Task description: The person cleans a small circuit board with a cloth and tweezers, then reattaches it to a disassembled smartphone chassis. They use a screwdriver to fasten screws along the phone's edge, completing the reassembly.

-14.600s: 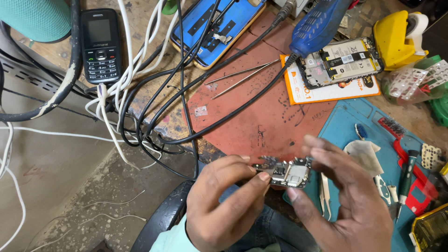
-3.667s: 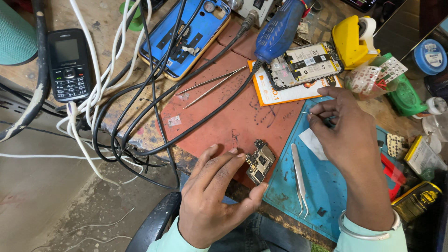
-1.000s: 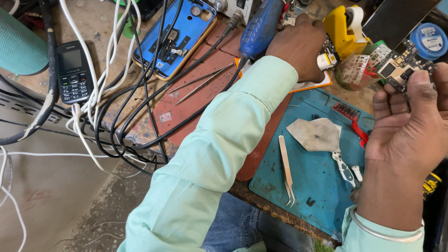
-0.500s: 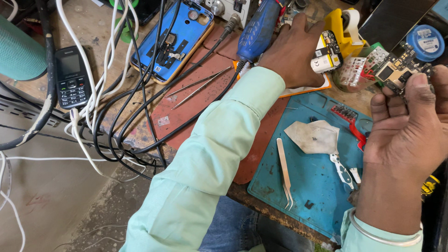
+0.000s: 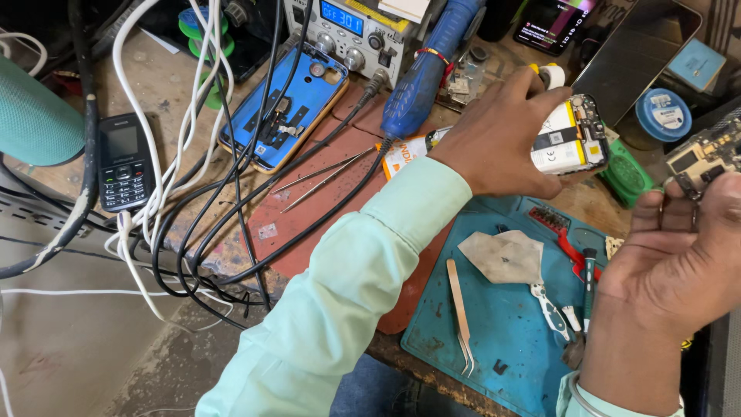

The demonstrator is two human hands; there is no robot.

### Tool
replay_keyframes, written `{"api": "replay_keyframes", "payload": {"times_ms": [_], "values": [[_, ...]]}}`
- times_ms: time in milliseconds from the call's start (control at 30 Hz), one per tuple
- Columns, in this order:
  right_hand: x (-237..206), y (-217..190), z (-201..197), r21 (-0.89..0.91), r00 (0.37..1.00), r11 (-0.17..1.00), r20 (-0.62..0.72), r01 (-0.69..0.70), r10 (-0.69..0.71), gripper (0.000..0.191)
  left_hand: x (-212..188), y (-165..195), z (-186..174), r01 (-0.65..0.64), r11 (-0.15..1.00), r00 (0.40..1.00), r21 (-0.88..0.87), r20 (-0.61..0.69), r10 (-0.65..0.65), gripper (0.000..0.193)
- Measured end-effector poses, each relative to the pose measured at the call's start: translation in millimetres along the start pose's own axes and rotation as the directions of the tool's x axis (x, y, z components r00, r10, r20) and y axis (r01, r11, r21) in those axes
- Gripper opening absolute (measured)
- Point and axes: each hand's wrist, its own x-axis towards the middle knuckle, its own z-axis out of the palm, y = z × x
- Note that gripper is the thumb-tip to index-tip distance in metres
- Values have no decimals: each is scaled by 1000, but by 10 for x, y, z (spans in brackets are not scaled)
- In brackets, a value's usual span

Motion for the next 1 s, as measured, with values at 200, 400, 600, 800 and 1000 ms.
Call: {"api": "replay_keyframes", "payload": {"times_ms": [200,400,600,800,1000], "values": [[-52,-126,305,-90,999,995,-3,-51,51,18,-147,238,-306,25,994,966,110,253,-52,97],[-161,-117,504,-151,939,972,270,-178,214,34,-445,231,-707,-21,999,976,44,215,11,90],[-212,-98,485,-175,833,900,341,-399,435,42,-616,167,-908,-30,999,980,33,198,22,93],[-189,-104,530,-150,776,862,381,-484,502,47,-657,229,-881,-44,998,960,-34,277,51,93],[-195,-68,551,-201,777,828,287,-523,560,46,-646,326,-799,4,1000,930,0,367,-3,97]]}}
